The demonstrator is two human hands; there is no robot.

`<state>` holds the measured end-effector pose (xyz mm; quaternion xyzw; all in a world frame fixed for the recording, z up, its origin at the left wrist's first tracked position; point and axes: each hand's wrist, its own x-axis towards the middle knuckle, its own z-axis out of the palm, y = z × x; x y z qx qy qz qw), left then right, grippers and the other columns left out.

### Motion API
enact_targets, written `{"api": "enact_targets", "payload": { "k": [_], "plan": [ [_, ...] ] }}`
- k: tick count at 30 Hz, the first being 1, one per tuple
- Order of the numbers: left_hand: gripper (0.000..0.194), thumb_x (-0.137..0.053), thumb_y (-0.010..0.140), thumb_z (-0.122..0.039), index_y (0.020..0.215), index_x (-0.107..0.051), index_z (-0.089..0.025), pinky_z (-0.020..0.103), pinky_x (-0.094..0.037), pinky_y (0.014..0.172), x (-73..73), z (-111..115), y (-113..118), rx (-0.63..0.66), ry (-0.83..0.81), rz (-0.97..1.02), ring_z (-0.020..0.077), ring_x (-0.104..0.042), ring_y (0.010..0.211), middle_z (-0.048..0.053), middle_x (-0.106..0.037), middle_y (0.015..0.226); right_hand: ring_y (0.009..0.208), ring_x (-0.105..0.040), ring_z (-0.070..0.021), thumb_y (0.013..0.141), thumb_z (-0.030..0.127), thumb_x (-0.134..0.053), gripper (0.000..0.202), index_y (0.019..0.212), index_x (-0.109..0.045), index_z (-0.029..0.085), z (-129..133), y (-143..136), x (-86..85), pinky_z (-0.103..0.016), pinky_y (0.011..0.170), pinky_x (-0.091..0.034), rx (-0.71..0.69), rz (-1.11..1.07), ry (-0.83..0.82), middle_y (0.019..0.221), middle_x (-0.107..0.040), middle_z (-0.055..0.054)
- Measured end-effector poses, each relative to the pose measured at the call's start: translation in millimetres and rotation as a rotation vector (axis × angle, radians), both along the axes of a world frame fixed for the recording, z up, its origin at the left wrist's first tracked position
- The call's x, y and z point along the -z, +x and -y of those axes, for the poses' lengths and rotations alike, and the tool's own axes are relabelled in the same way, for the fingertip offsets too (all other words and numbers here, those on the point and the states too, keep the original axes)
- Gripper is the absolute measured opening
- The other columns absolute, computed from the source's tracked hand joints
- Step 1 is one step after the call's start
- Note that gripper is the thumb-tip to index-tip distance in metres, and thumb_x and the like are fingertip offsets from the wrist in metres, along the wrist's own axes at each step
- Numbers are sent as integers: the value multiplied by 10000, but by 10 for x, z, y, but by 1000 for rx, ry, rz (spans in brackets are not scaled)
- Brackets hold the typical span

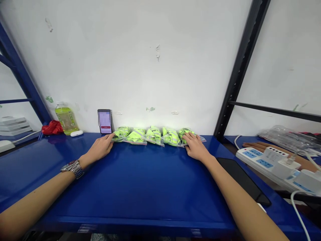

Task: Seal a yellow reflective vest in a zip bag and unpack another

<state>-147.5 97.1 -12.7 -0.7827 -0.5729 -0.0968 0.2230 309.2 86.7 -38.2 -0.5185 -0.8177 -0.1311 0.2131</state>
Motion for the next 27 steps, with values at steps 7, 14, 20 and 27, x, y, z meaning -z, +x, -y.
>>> {"api": "enact_targets", "payload": {
  "k": [7, 14, 20, 27],
  "plan": [
    [320, -374, 822, -40, 1109, -494, -118, 368, -458, 684, -67, 262, 9, -28, -89, -156, 276, -658, 718, 143, -654, 865, 1291, -462, -325, 835, 184, -492, 494, 1326, -450, 186, 79, 108, 9, -531, 1052, -366, 26, -164, 50, 1382, -504, -157],
    [110, -352, 918, -137, 935, -455, -173, 271, -379, 528, -106, 930, 305, 165, 112, 27, 187, -595, 583, 42, -591, 747, 852, -667, -252, 834, 190, -538, 184, 997, -621, 172, 347, -411, -205, -382, 800, -523, -68, -342, 555, 908, -700, -104],
    [82, -434, 920, -163, 841, -449, -175, 236, -353, 514, -337, 1139, 737, 391, 557, 322, 104, -465, 508, -26, -481, 646, 622, -609, -150, 871, 212, -551, 67, 902, -605, 189, 739, -1184, -300, -270, 627, -484, -471, -431, 281, 706, -660, -27],
    [106, -408, 922, -96, 866, -450, -176, 247, -409, 570, -117, 974, 1254, 826, 524, 283, 125, -472, 604, -4, -503, 685, 410, -410, -79, 912, 392, -486, 449, 515, -466, 184, 840, -1399, -351, -222, 437, -324, -478, -784, -57, 442, -456, 27]
  ]
}}
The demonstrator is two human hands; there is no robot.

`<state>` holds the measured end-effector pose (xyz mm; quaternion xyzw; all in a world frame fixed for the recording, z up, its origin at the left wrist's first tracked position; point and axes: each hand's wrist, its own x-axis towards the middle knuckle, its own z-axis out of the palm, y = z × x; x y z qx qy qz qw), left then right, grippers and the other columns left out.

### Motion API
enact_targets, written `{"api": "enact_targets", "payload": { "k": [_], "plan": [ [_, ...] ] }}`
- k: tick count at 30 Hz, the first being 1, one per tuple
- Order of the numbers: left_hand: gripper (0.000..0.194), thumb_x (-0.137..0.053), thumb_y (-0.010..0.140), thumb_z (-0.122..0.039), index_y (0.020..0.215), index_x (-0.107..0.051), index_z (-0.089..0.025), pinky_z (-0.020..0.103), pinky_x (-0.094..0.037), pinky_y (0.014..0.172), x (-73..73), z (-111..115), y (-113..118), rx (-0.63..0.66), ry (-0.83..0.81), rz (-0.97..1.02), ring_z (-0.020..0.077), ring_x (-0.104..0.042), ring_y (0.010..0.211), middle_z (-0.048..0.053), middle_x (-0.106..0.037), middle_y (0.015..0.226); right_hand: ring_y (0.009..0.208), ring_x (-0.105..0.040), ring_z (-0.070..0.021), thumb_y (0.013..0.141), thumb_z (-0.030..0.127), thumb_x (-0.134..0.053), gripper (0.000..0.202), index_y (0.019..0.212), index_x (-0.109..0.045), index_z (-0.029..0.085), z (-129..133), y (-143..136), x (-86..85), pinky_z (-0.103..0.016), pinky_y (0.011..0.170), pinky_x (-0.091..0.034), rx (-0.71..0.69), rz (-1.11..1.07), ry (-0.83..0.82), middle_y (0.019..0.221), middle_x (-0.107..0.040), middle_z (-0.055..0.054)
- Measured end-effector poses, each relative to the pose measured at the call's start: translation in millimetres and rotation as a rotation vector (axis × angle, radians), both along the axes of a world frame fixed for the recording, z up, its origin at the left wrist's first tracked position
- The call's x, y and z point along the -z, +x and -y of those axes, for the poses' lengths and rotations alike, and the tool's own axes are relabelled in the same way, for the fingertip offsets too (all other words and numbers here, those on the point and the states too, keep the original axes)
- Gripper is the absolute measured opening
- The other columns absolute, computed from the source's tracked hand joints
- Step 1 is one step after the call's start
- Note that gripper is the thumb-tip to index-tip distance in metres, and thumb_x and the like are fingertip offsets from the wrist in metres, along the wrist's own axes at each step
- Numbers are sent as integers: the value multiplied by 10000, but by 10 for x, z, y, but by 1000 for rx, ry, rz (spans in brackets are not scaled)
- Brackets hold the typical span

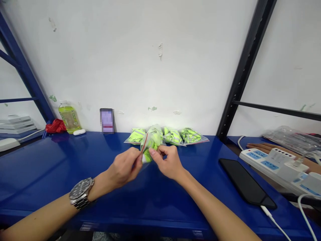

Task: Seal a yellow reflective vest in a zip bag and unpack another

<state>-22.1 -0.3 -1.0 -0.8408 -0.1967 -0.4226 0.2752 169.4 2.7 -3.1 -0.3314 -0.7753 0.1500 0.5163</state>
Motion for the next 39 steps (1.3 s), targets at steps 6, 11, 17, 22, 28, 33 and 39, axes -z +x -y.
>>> {"api": "enact_targets", "payload": {
  "k": [6, 11, 17, 22, 28, 33, 39],
  "plan": [
    [124, -371, 966, -191, 876, -454, -172, 244, -396, 549, 218, -77, 42, 137, -360, -20, 116, -454, 590, -5, -497, 702, 392, -213, -44, 832, 462, -576, 587, 397, -312, 169, -29, 75, 112, -234, 416, -181, 156, 148, 28, 373, -262, 60],
    [223, -303, 981, -176, 785, -409, -194, 267, -363, 564, 246, -24, -21, 173, -476, -38, 132, -414, 597, -8, -454, 678, 386, -278, -51, 803, 507, -592, 571, 407, -361, 167, 46, -11, 116, -230, 432, -211, 224, 206, 6, 370, -339, 46],
    [143, -368, 972, -207, 844, -429, -185, 259, -383, 593, 258, 5, -26, 179, -592, -34, 124, -443, 621, -6, -485, 720, 422, -348, -68, 878, 423, -520, 462, 502, -411, 178, 91, 9, 128, -234, 472, -248, 183, 277, 94, 439, -423, 31],
    [139, -399, 961, -209, 826, -428, -189, 250, -375, 571, 274, 12, -23, 213, -586, 13, 115, -438, 594, -16, -474, 697, 450, -443, -90, 941, 310, -430, 219, 780, -512, 186, 164, 13, 108, -227, 494, -297, 25, 310, 64, 557, -525, 26],
    [129, -377, 981, -226, 1027, -486, -176, 262, -447, 677, 251, 18, -31, 209, -719, -10, 138, -557, 739, 30, -586, 847, 481, -540, -108, 990, 304, -336, 223, 829, -461, 213, 139, 36, 93, -218, 528, -378, -164, 273, -135, 587, -572, 30],
    [149, -349, 972, -201, 900, -475, -172, 260, -412, 596, 259, 9, 7, 99, -603, -57, 136, -509, 634, 13, -543, 752, 479, -508, -101, 958, 273, -394, 174, 808, -460, 214, 116, 27, 127, -216, 514, -385, -183, 232, -171, 564, -562, 36],
    [184, -401, 875, -125, 708, -403, -202, 281, -341, 541, 267, -44, 50, -49, -192, -48, 134, -382, 505, -19, -461, 595, 461, -412, -76, 830, 189, -473, 153, 684, -430, 206, 80, 8, 138, -204, 464, -305, -39, 234, -21, 537, -476, 51]
  ]
}}
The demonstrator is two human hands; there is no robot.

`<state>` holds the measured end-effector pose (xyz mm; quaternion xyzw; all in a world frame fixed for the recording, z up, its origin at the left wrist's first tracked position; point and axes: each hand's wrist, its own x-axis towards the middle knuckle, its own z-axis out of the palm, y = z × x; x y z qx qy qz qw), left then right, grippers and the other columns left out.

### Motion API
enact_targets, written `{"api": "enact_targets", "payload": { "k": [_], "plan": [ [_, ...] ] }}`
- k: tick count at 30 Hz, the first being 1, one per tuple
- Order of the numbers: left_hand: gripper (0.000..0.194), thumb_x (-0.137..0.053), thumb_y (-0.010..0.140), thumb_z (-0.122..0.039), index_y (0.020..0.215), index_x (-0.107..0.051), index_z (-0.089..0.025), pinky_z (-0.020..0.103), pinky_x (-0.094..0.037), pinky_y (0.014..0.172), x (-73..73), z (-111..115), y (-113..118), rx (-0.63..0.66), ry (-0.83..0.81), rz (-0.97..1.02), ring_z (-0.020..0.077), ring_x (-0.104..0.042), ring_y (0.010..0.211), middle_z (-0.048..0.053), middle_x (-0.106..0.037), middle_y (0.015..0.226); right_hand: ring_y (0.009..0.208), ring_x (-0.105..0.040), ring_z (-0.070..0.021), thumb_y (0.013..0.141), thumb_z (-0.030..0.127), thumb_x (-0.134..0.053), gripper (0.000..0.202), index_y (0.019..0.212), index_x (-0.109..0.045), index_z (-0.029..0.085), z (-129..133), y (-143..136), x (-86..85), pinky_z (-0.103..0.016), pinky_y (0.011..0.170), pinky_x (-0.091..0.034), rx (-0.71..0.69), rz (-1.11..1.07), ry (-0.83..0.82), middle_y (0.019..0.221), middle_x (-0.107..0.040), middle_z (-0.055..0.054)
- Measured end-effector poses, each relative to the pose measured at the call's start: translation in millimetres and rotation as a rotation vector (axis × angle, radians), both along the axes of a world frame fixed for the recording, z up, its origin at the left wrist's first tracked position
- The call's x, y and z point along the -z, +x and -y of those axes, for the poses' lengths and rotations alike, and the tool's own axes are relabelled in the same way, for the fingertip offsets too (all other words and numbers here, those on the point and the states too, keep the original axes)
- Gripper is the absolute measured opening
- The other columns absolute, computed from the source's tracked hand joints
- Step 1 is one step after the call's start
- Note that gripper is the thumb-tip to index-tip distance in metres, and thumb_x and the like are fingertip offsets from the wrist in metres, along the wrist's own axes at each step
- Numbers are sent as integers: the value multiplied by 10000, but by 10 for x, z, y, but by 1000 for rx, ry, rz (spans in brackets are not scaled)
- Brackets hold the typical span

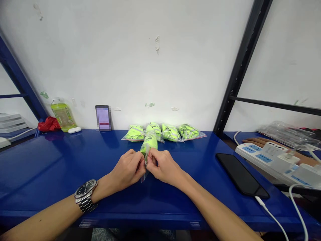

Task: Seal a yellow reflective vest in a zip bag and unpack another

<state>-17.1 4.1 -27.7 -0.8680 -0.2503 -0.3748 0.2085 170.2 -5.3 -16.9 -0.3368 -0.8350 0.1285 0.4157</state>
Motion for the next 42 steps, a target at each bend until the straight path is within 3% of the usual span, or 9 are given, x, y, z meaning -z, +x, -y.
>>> {"api": "enact_targets", "payload": {
  "k": [7, 14, 18, 22, 26, 30, 32, 37, 42],
  "plan": [
    [182, -446, 848, -105, 698, -404, -199, 248, -338, 511, -94, -56, -147, 1, 34, 163, 117, -384, 524, -34, -432, 580, 440, -445, -94, 729, 164, -512, 165, 587, -438, 206, -29, 226, -93, -226, 473, -330, 224, 35, 112, 483, -475, 43],
    [146, -371, 943, -148, 816, -433, -185, 231, -380, 522, -67, 147, 70, 186, -221, 73, 111, -444, 560, -6, -486, 691, 878, -610, -246, 805, 312, -557, 352, 1115, -438, 197, 150, -7, -17, -338, 699, -458, 362, 36, -21, 1018, -610, -102],
    [129, -370, 950, -163, 863, -462, -181, 250, -430, 607, -64, 152, 44, 254, -231, 53, 133, -492, 644, 16, -523, 734, 715, -617, -202, 854, 231, -460, 359, 1209, -421, 201, 72, 39, 48, -318, 655, -464, 249, -95, -172, 853, -640, -43],
    [116, -406, 944, -250, 905, -491, -180, 303, -447, 689, -41, -3, -91, -9, -301, 369, 163, -526, 710, 27, -545, 774, 646, -611, -170, 812, 260, -510, 224, 1026, -550, 206, -52, 132, 39, -285, 601, -481, 150, -475, -366, 806, -653, -19],
    [294, -422, 937, -432, 1002, -540, -171, 382, -468, 855, -34, -226, -176, -173, -664, 806, 224, -578, 944, 78, -612, 972, 691, -645, -200, 734, 321, -614, 288, 992, -584, 195, -92, 124, 7, -293, 576, -506, 62, -802, -571, 832, -685, -41],
    [433, -394, 934, -492, 1025, -608, -127, 365, -550, 623, -40, -317, -132, 149, -1399, 1069, 234, -654, 733, 105, -685, 879, 688, -662, -212, 691, 361, -719, 448, 1063, -503, 238, -82, 87, 21, -318, 550, -535, -1, -935, -756, 861, -689, -39],
    [407, -465, 915, -460, 1060, -614, -111, 343, -549, 528, -36, -306, -93, 260, -1523, 1138, 222, -653, 657, 115, -697, 870, 627, -648, -190, 676, 387, -760, 485, 1015, -435, 264, -91, 91, 43, -306, 513, -533, 61, -996, -750, 813, -675, -7],
    [401, -597, 851, -438, 1105, -620, -129, 286, -555, 520, -24, -289, -82, 269, -1377, 1320, 217, -677, 755, 113, -695, 1013, 633, -636, -156, 714, 470, -736, 400, 883, -451, 247, -136, 155, 69, -263, 536, -536, 94, -834, -477, 791, -658, 9],
    [478, -678, 749, -530, 1018, -658, -135, 268, -522, 532, 15, -327, -144, 215, -1276, 1312, 201, -651, 719, 70, -708, 907, 975, -660, -249, 786, 493, -663, 500, 1182, -572, 201, -114, 203, 41, -321, 730, -572, 41, -499, -483, 1155, -653, -95]
  ]
}}
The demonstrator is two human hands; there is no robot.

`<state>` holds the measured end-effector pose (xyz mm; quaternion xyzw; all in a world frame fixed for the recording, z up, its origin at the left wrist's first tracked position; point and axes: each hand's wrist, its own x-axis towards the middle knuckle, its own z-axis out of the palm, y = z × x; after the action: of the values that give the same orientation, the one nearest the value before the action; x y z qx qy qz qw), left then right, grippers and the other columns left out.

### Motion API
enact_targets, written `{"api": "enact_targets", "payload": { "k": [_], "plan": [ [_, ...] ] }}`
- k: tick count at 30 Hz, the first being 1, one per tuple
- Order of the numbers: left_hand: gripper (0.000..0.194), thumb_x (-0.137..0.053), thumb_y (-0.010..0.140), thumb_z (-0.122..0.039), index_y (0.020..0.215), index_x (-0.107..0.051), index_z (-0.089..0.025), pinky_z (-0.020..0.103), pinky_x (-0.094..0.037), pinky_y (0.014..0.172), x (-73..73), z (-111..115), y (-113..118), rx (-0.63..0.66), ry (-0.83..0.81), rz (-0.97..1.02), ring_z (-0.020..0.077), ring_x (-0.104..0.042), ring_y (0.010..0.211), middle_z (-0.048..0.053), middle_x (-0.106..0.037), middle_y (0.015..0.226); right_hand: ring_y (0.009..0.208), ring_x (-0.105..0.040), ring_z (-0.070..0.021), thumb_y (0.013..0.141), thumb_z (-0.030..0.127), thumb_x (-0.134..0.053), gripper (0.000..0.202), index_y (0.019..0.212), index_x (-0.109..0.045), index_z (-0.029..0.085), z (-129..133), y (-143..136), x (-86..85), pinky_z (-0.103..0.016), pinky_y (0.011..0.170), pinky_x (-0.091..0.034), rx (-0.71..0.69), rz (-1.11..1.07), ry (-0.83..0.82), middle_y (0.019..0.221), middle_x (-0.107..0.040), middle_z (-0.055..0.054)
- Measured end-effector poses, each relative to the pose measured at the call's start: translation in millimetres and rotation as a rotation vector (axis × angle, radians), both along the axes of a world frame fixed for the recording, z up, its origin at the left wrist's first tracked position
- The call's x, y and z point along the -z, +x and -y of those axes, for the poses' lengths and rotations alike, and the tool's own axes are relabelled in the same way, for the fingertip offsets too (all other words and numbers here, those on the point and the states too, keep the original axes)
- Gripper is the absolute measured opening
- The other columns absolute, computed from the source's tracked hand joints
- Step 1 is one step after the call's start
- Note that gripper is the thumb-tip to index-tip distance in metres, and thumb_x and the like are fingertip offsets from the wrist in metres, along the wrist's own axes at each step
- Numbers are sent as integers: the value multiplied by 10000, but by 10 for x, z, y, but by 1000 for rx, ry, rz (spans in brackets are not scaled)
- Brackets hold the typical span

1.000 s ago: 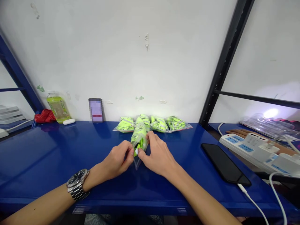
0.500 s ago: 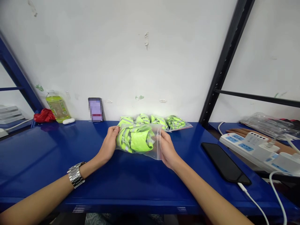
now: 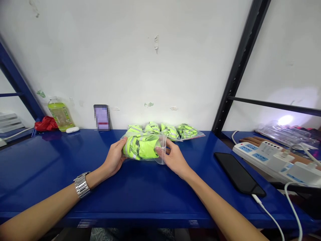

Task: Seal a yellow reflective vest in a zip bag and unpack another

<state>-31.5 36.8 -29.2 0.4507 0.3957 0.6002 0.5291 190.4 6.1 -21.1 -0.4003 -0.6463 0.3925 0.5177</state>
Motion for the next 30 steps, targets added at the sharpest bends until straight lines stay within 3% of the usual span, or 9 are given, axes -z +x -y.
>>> {"api": "enact_targets", "payload": {
  "k": [3, 5, 11, 17, 21, 26, 30],
  "plan": [
    [505, -662, 735, -587, 906, -687, -113, 276, -506, 586, 43, 6, -6, -33, 101, -124, 208, -627, 717, 61, -700, 801, 1003, -653, -254, 765, 440, -708, 528, 1212, -582, 190, 28, 11, -28, -356, 817, -559, -93, 82, -52, 1144, -666, -86],
    [502, -633, 751, -606, 825, -690, -112, 274, -489, 607, 66, 16, -1, -78, 173, -221, 215, -608, 736, 59, -687, 765, 1019, -647, -253, 745, 412, -735, 521, 1194, -598, 185, 42, 9, -43, -373, 860, -545, -84, 92, -91, 1159, -665, -86],
    [509, -493, 859, -599, 708, -628, -133, 244, -421, 597, 49, -15, -41, -86, 296, -446, 165, -529, 670, 25, -634, 702, 974, -645, -249, 714, 447, -753, 470, 1075, -653, 164, 33, -8, -11, -371, 845, -530, -103, 22, -80, 1065, -691, -84],
    [484, -484, 853, -598, 689, -572, -151, 239, -442, 548, -18, -116, -121, -138, 267, -525, 171, -574, 632, 30, -646, 688, 999, -579, -250, 628, 447, -799, 419, 916, -683, 166, -40, 114, -35, -364, 864, -476, 13, -6, -55, 1036, -648, -73],
    [444, -463, 844, -586, 777, -569, -160, 290, -496, 484, -126, -176, -198, -134, 169, -511, 205, -632, 517, 31, -661, 632, 779, -595, -204, 592, 457, -815, 376, 757, -671, 151, -57, 233, -114, -328, 732, -463, -21, -108, -256, 784, -654, -43],
    [416, -452, 838, -566, 785, -539, -163, 293, -488, 432, -294, -274, -503, -144, 104, -599, 212, -626, 448, 18, -626, 550, 660, -587, -171, 550, 429, -851, 373, 665, -643, 141, -21, 314, -150, -287, 633, -437, -77, -202, -393, 664, -639, -32],
    [455, -479, 797, -606, 809, -555, -157, 261, -445, 417, -438, -392, -1015, -142, 54, -751, 177, -574, 419, 8, -591, 544, 624, -578, -143, 571, 397, -852, 368, 736, -647, 140, -3, 448, -102, -267, 616, -431, -168, -212, -420, 679, -634, -19]
  ]
}}
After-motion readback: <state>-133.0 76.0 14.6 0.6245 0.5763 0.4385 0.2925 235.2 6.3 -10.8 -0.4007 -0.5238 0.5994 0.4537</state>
